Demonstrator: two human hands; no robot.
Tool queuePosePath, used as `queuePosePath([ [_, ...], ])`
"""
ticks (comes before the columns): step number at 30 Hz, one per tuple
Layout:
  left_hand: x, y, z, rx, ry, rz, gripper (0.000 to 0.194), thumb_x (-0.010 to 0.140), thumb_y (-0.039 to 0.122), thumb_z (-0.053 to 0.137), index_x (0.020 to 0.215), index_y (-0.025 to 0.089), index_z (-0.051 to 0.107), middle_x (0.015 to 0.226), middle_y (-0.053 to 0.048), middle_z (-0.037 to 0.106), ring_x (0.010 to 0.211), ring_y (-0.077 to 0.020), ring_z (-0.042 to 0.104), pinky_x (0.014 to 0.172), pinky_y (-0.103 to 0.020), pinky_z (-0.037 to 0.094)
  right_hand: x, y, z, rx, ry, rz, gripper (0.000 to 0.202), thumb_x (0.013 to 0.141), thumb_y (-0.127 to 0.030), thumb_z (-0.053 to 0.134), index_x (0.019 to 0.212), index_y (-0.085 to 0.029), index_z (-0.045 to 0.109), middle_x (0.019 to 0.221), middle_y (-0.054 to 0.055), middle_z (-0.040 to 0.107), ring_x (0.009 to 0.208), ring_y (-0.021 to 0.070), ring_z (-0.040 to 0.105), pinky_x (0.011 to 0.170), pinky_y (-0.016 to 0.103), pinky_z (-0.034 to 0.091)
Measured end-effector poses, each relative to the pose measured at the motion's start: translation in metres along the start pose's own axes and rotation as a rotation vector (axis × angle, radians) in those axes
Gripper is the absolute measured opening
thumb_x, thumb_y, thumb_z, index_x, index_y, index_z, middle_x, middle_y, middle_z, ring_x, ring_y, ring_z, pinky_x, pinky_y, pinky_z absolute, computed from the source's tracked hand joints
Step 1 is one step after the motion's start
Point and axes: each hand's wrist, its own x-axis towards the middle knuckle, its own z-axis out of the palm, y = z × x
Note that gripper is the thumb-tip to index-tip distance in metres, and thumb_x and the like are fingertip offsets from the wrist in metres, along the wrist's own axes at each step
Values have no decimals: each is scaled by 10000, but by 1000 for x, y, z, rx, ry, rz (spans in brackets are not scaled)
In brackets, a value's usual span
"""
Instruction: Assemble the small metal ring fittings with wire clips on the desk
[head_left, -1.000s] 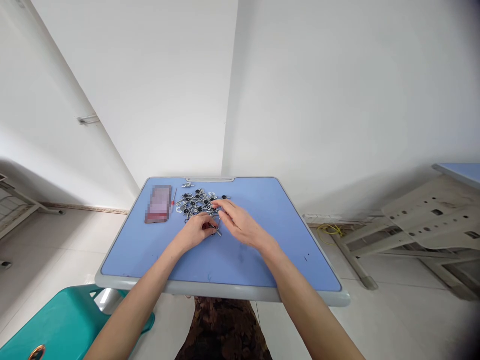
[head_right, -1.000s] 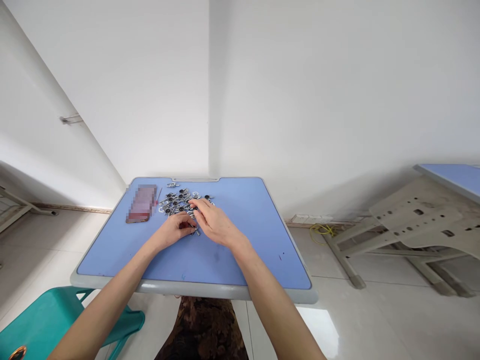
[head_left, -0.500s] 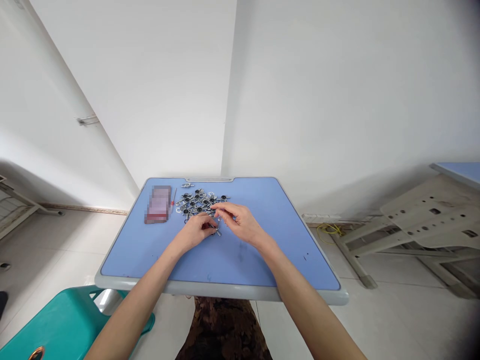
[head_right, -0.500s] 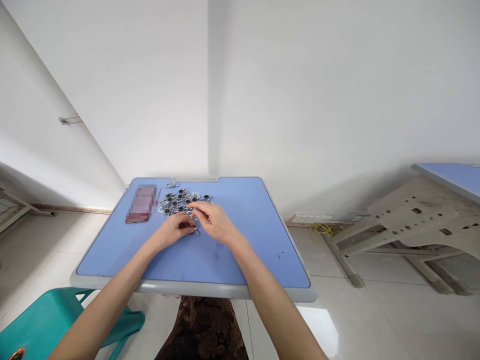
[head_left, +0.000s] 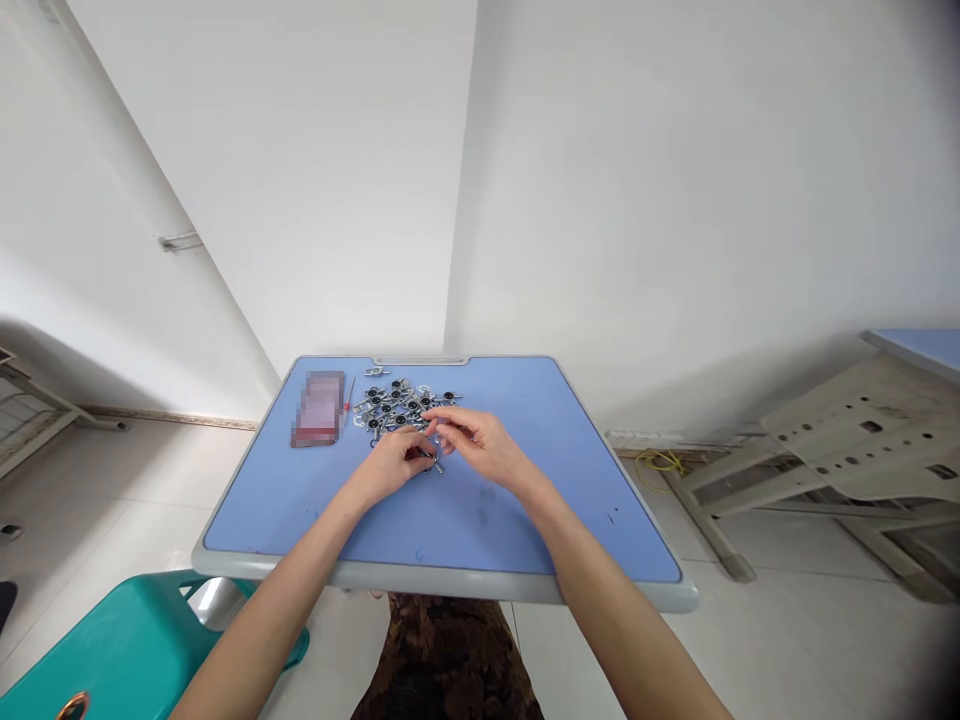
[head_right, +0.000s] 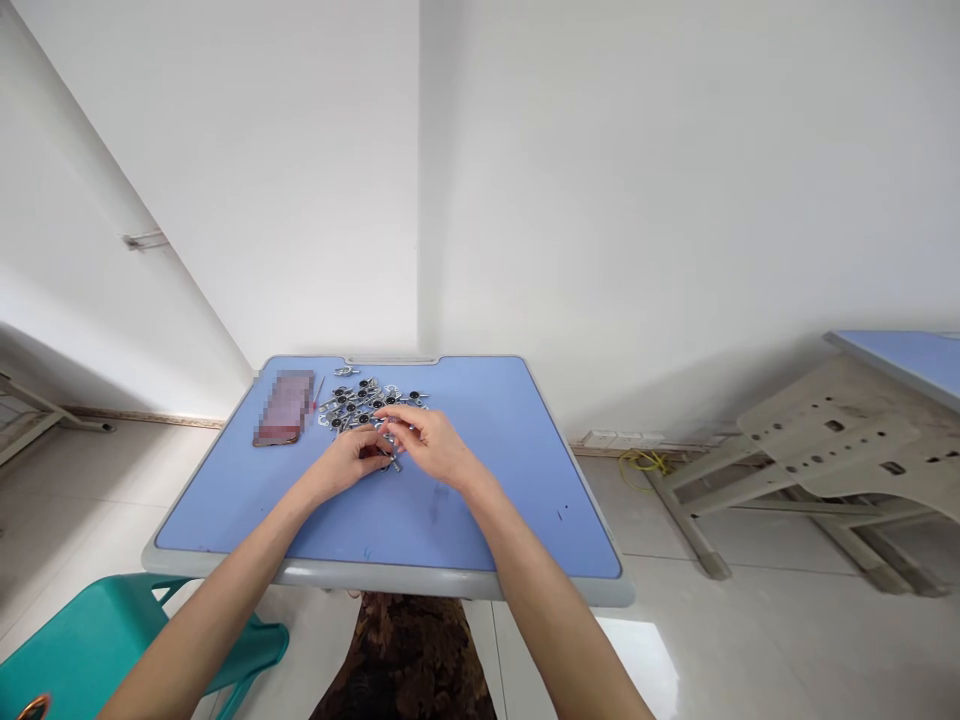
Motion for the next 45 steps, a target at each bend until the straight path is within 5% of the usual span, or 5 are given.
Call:
queuePosePath([
  [10, -1, 0, 1, 43, 25, 5, 109, 751, 111, 589, 810, 166, 662, 812, -8, 562, 666, -114, 531, 626, -226, 414, 4, 6, 9, 2, 171, 17, 94, 759, -259, 634, 758, -179, 585, 661, -15, 590, 569, 102, 532, 554, 229, 448],
  [17, -2, 3, 1, 39, 25, 27, 92, 768, 134, 587, 810, 169, 662, 837, -16, 574, 679, -116, 532, 641, -230, 418, 3, 7, -1, 117, 41, 64, 215, 831, -297, 542, 1018, -217, 611, 787, 1, 589, 582, 103, 556, 603, 263, 493],
  [22, -2, 4, 1, 35, 25, 17, 93, 767, 132, 588, 813, 167, 660, 835, -19, 562, 697, -125, 540, 643, -231, 420, 3, 7, -6, 181, -103, 123, 180, 830, -295, 540, 919, -194, 660, 935, 48, 648, 777, 152, 604, 694, 297, 531],
  [33, -2, 2, 1, 46, 11, 9, 101, 767, 146, 592, 833, 173, 663, 850, -23, 568, 704, -128, 540, 659, -242, 436, 2, 10, -9, 4, -56, 34, 298, 840, -239, 524, 1133, -237, 578, 841, 18, 603, 719, 137, 577, 688, 294, 523],
  [45, -7, 6, -4, 14, -34, 9, 148, 761, 119, 582, 866, 180, 666, 880, -25, 569, 706, -122, 544, 656, -241, 433, -1, 11, -8, -120, -28, -29, 248, 857, -222, 496, 1088, -230, 587, 836, 27, 631, 732, 145, 581, 683, 280, 498],
])
